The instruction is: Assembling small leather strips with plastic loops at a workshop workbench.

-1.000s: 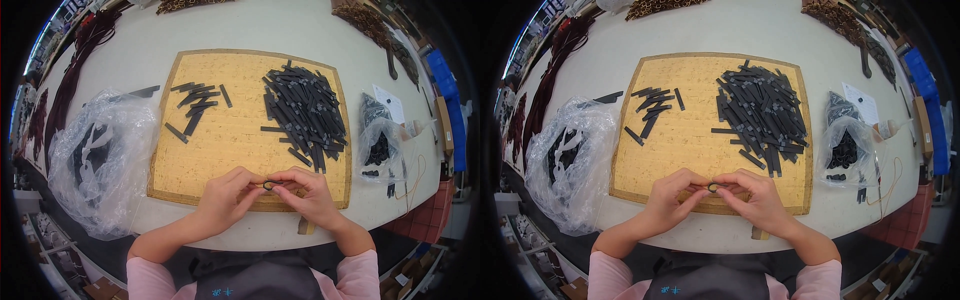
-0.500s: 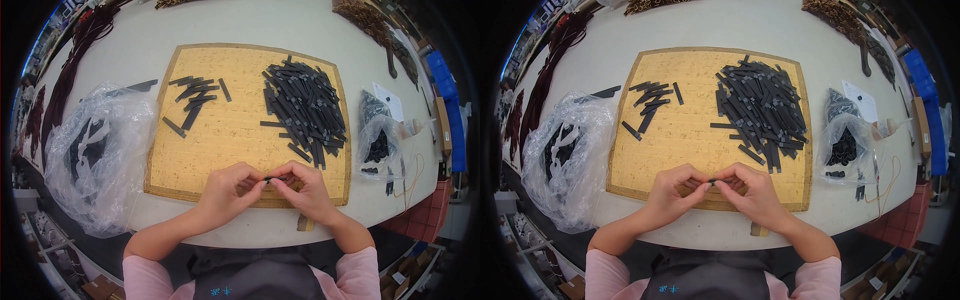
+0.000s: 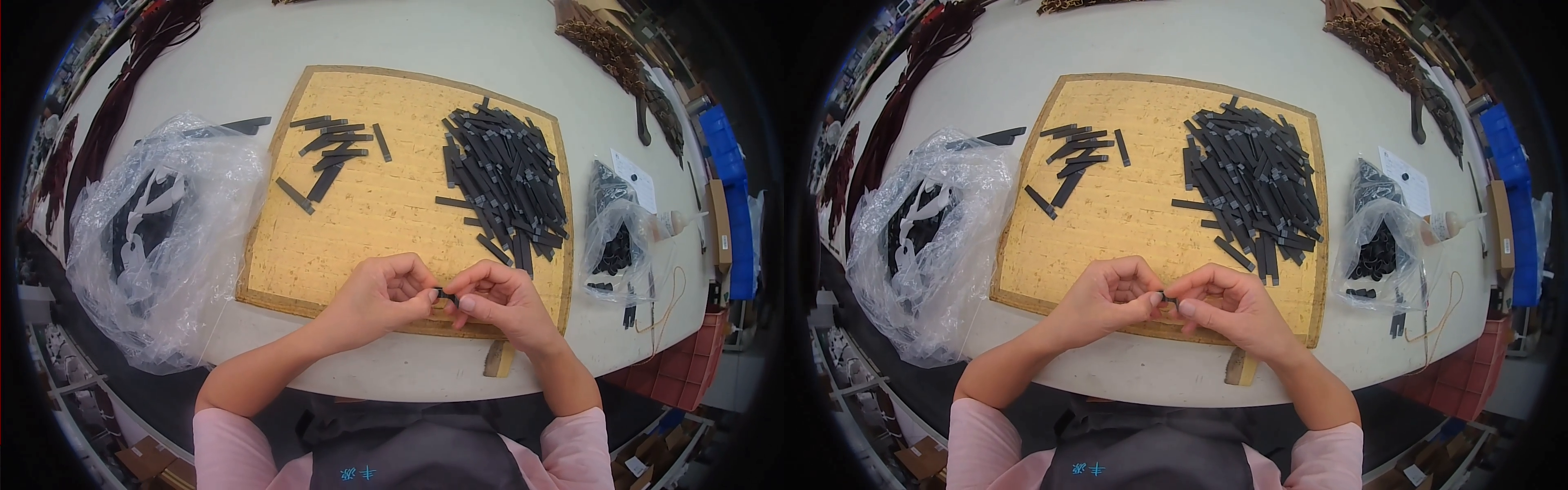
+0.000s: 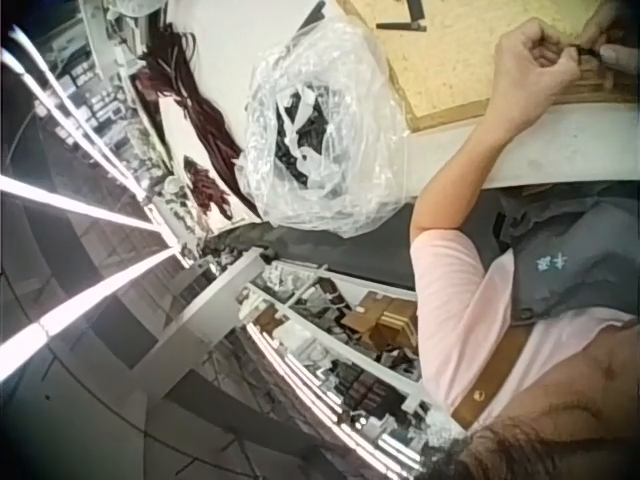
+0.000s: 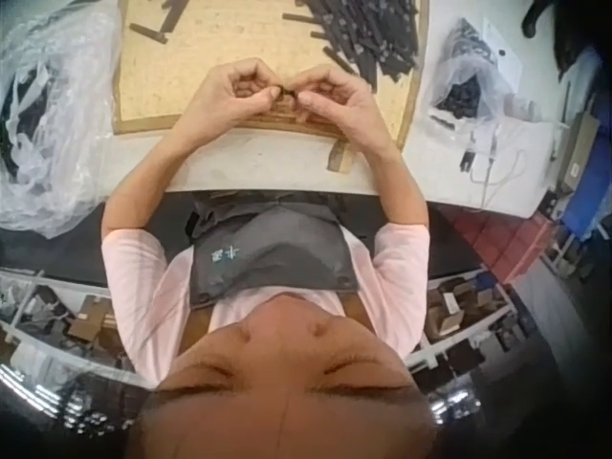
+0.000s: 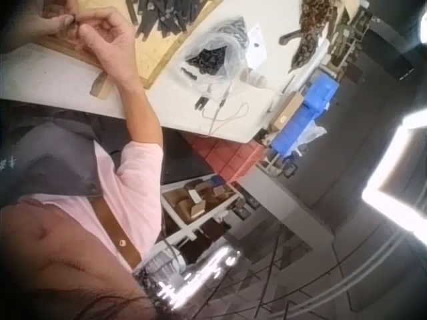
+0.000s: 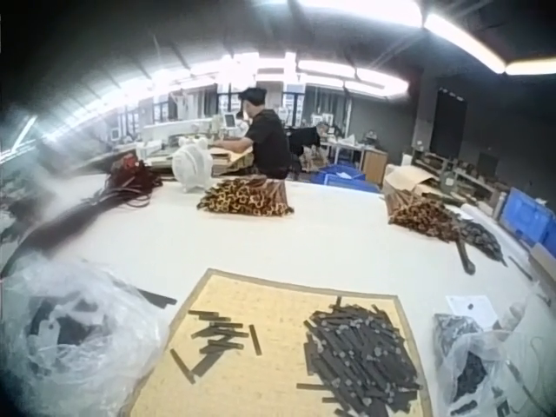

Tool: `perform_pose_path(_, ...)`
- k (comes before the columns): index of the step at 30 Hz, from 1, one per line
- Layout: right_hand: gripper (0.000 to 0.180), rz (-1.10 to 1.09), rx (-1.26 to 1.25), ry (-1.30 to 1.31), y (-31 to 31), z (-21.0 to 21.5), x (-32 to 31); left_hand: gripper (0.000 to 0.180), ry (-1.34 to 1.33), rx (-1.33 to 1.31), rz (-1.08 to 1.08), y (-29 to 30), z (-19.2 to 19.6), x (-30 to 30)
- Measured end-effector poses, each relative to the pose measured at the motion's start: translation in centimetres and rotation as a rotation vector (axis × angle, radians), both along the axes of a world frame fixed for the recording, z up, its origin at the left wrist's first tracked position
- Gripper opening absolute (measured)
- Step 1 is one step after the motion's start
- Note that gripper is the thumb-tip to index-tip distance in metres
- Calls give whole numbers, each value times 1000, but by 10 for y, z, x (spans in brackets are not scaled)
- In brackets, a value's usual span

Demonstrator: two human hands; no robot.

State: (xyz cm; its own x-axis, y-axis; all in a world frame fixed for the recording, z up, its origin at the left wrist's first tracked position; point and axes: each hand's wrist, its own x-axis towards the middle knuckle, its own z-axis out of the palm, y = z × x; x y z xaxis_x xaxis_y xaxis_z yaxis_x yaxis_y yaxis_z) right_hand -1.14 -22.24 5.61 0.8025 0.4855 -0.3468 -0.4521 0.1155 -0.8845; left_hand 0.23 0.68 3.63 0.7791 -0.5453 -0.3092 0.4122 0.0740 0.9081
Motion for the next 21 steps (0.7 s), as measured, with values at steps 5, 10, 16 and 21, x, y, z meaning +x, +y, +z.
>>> perform_pose_path(5, 13, -27, -3, -56, 6, -13, -8, 8, -22, 16, -13, 0, -2, -1)
perform_pose_path(10, 12, -93, -22, -84, 7, -14, -6, 8, 20, -6, -29, 0, -2, 2)
perform_pose_path(16, 20, -32, -53, 10, 0, -7, 5, 10, 39, 16, -28, -1, 0, 4)
perform_pose_path(21, 18, 30, -105, 40, -3, -5, 6, 11, 64, 35, -45, 2, 1, 6)
